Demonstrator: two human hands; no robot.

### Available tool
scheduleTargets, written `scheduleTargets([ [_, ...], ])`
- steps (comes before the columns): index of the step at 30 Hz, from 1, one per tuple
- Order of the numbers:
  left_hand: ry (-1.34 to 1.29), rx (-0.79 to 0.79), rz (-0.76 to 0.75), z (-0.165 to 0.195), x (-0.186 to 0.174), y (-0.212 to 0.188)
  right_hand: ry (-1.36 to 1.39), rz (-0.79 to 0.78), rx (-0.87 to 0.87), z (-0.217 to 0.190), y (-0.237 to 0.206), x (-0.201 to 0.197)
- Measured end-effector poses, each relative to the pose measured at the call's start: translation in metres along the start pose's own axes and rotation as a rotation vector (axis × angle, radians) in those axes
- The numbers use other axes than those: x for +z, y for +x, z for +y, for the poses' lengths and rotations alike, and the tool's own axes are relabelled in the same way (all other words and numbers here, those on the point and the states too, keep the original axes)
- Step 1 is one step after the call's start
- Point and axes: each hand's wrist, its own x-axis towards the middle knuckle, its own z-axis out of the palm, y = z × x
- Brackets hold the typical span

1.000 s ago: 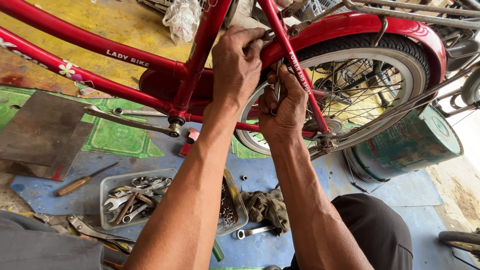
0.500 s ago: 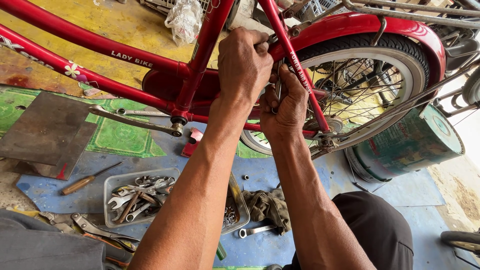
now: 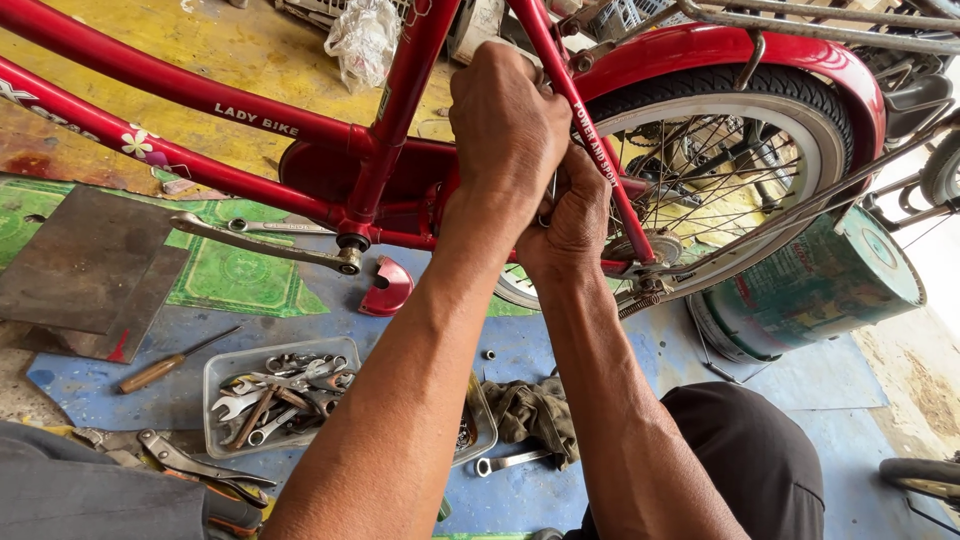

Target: The person is repairing a red bicycle by tightening bolts on the rear frame near the wheel using a wrench. They wipe the area with a cloth and continue adjusting components with hand tools.

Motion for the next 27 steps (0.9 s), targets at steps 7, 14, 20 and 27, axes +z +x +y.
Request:
scheduleTargets([
  [7,-0.021,0.049,0.037,0.001,-0.003,0.004,-0.018,-0.029,0.006,-0.001,-0.004,0.005],
  [14,0.028,0.23,0.142,-0.019,0.0,0.003,-0.023,-0.09,-0.009,0.0,-0.004,0.006],
  [20,0.07,0.555,0.276,-0.054,0.007,0.02,-0.035,-0.071,-0.026,0.0,-0.002,0.005],
  [27,-0.178,0.57,0.03,-0.071,-0.006,0.032,-0.064,-0.066,-0.002,-0.005,-0.002,0.004],
])
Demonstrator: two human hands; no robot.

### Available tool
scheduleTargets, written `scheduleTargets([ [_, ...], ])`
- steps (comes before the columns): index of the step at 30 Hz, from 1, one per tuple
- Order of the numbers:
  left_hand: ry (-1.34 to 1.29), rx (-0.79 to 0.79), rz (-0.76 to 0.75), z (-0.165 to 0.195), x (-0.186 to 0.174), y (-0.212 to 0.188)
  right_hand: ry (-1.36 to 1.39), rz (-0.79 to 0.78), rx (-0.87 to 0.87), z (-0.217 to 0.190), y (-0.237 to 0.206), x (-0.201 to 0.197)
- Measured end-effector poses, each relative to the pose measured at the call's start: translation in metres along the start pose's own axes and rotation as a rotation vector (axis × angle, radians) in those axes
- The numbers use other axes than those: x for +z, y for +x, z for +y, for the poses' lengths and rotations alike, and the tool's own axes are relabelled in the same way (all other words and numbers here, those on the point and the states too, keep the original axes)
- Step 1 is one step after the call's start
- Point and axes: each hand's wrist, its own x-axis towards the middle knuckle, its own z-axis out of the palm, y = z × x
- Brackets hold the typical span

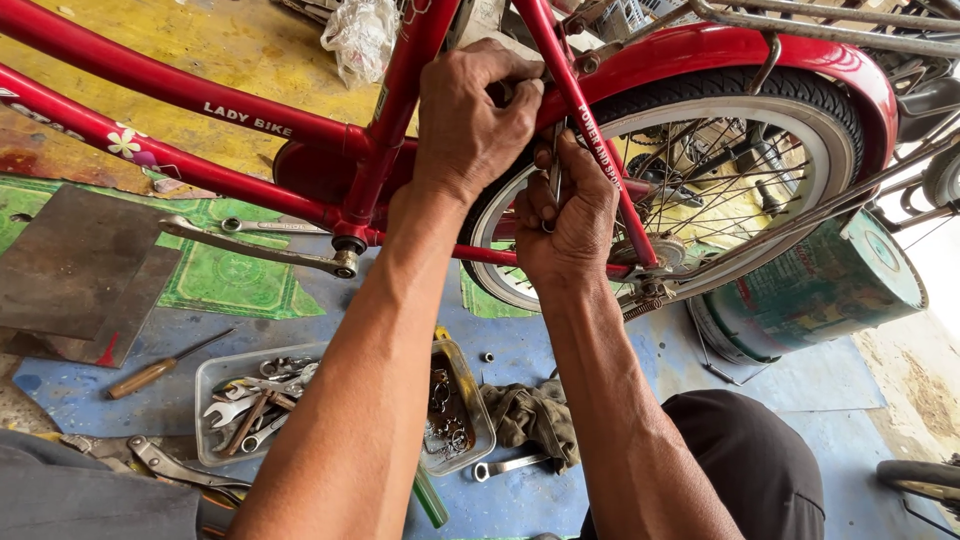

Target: The person is repairing a red bicycle by tightening bolts on the rear frame near the wheel using a wrench. They wipe the area with a cloth and continue adjusting components with hand tools.

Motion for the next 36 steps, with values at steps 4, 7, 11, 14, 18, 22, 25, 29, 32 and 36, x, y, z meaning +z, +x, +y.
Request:
scheduleTargets([
  [4,-0.077,0.065,-0.003,0.002,-0.005,0.002,0.031,-0.015,0.005,0.0,0.0,0.0],
  [7,-0.081,0.06,0.001,0.004,-0.004,0.0,0.061,-0.041,0.025,0.001,0.0,0.0],
  [11,-0.08,-0.001,-0.005,0.006,-0.002,-0.002,0.172,-0.164,0.114,0.001,0.001,0.001],
  [14,-0.065,0.041,0.005,0.007,-0.003,-0.002,0.19,-0.212,0.147,0.003,0.001,0.002],
  [18,-0.041,0.055,0.01,0.008,-0.003,-0.003,0.148,-0.206,0.126,0.003,-0.002,0.0],
  [22,-0.015,0.066,0.023,0.007,-0.002,-0.004,0.175,-0.298,0.152,0.002,-0.001,-0.004],
  [25,-0.004,0.061,0.024,0.008,-0.002,-0.004,0.163,-0.307,0.153,0.0,0.0,-0.007],
  [29,-0.024,0.034,0.015,0.009,-0.002,-0.004,0.143,-0.287,0.164,-0.003,-0.001,-0.012],
  [32,-0.004,0.035,0.009,0.01,-0.003,-0.003,0.146,-0.31,0.172,-0.007,-0.001,-0.015],
  [36,-0.003,0.029,-0.004,0.01,-0.004,-0.004,0.17,-0.351,0.188,-0.01,-0.002,-0.017],
])
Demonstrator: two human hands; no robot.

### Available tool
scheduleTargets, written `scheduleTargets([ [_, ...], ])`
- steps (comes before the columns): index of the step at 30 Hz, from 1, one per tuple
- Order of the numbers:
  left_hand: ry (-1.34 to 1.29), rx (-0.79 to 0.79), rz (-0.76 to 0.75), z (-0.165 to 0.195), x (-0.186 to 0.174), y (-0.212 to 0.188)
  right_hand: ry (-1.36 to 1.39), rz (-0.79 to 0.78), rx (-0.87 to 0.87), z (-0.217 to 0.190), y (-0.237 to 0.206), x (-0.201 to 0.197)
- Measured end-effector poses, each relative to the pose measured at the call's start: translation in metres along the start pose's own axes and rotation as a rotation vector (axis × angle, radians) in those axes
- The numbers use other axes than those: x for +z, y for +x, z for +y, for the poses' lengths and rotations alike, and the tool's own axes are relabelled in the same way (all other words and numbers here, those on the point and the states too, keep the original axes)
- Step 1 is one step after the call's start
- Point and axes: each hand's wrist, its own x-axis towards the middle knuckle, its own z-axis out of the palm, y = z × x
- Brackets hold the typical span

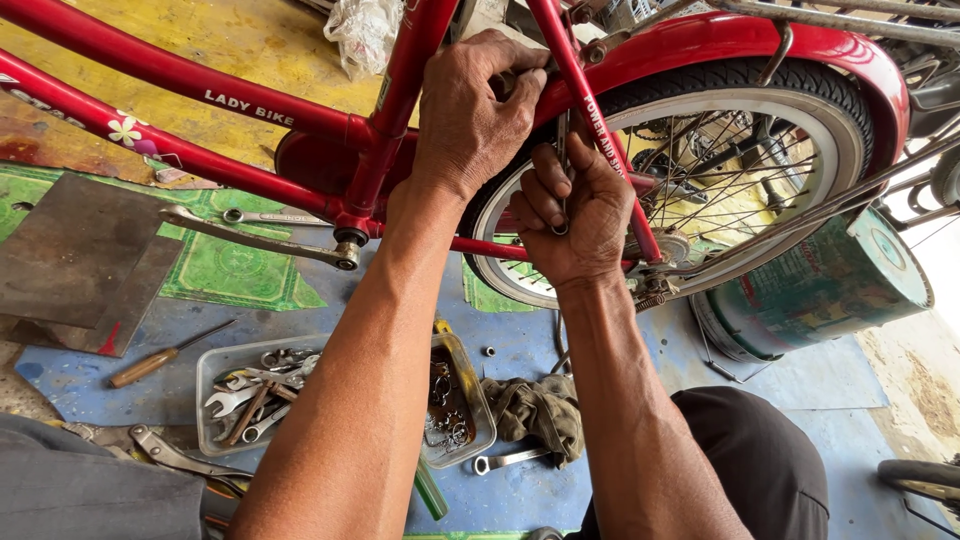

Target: The person is repairing a red bicycle by tightening bolts on the rear frame near the wheel using a wrench. They wipe the area with a cloth and continue adjusting components with hand tools.

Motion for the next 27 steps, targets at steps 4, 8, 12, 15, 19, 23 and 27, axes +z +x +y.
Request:
scheduleTargets([
  [4,0.009,-0.003,-0.016,0.0,-0.001,-0.003,-0.037,0.089,0.007,0.001,0.002,0.002],
  [8,0.0,0.039,-0.028,-0.003,-0.005,-0.003,-0.077,0.084,-0.027,0.004,0.004,0.003],
  [12,-0.05,0.003,-0.07,-0.006,-0.008,-0.002,-0.05,0.074,-0.013,0.004,0.004,0.001],
  [15,-0.052,-0.002,-0.088,-0.009,-0.007,-0.002,-0.046,0.078,0.003,0.001,0.005,-0.001],
  [19,-0.096,0.022,-0.119,-0.015,-0.007,-0.001,-0.021,0.075,0.022,-0.001,0.005,-0.004],
  [23,-0.139,0.048,-0.106,-0.021,-0.005,-0.001,-0.012,0.086,0.032,-0.003,0.006,-0.004],
  [27,-0.109,0.064,-0.101,-0.023,-0.004,0.0,-0.02,0.082,0.03,-0.004,0.006,-0.004],
])
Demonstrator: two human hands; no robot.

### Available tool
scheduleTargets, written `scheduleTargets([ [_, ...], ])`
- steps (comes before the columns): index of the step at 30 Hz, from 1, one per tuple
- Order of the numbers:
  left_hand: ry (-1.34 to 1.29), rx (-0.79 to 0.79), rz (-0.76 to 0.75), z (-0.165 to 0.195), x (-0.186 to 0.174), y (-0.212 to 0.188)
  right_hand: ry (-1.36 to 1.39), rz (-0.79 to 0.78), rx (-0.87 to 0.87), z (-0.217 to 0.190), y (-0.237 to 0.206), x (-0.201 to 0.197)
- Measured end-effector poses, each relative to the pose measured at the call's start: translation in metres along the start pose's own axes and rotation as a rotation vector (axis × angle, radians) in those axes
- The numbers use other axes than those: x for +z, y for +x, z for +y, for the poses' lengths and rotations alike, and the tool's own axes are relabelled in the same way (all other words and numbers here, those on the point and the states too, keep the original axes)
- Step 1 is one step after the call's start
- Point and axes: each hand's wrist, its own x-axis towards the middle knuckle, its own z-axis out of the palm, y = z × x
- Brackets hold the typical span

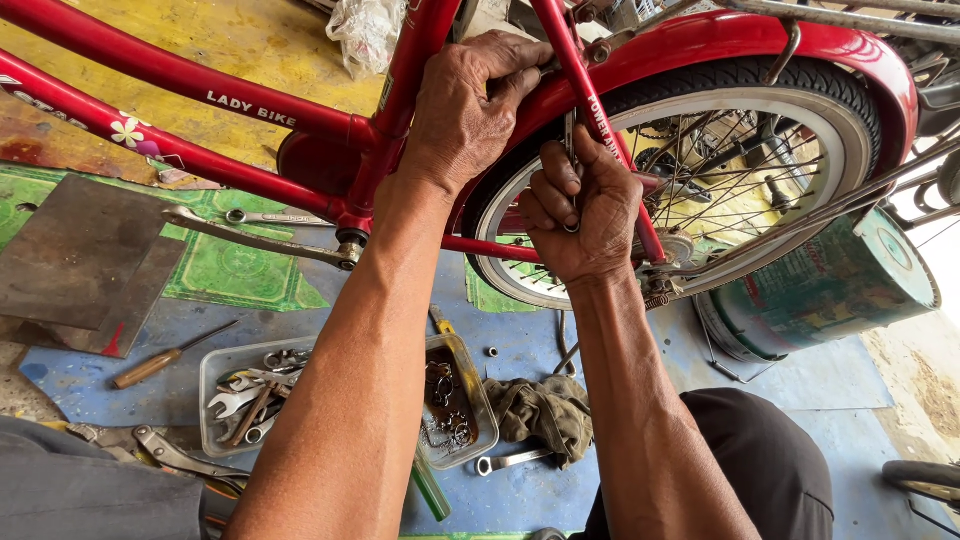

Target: The person is repairing a red bicycle by tightening bolts on the rear frame near the wheel using a wrench. They wipe the area with a cloth and continue adjusting components with hand tools.

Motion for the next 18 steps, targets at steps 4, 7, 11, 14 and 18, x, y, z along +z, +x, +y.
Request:
scheduleTargets([
  [4,0.011,-0.049,0.004,0.005,0.002,0.0,0.014,-0.005,0.006,-0.002,-0.002,0.0],
  [7,0.049,-0.066,0.035,0.011,0.005,-0.003,0.014,-0.005,0.008,-0.003,-0.002,0.001],
  [11,0.138,-0.095,0.065,0.021,0.011,-0.005,0.007,0.008,0.0,-0.004,-0.003,0.002],
  [14,0.19,-0.142,0.09,0.029,0.013,-0.006,-0.009,0.013,-0.003,-0.005,-0.004,0.003],
  [18,0.222,-0.181,0.077,0.038,0.016,-0.005,-0.022,0.025,-0.009,-0.007,-0.006,0.004],
])
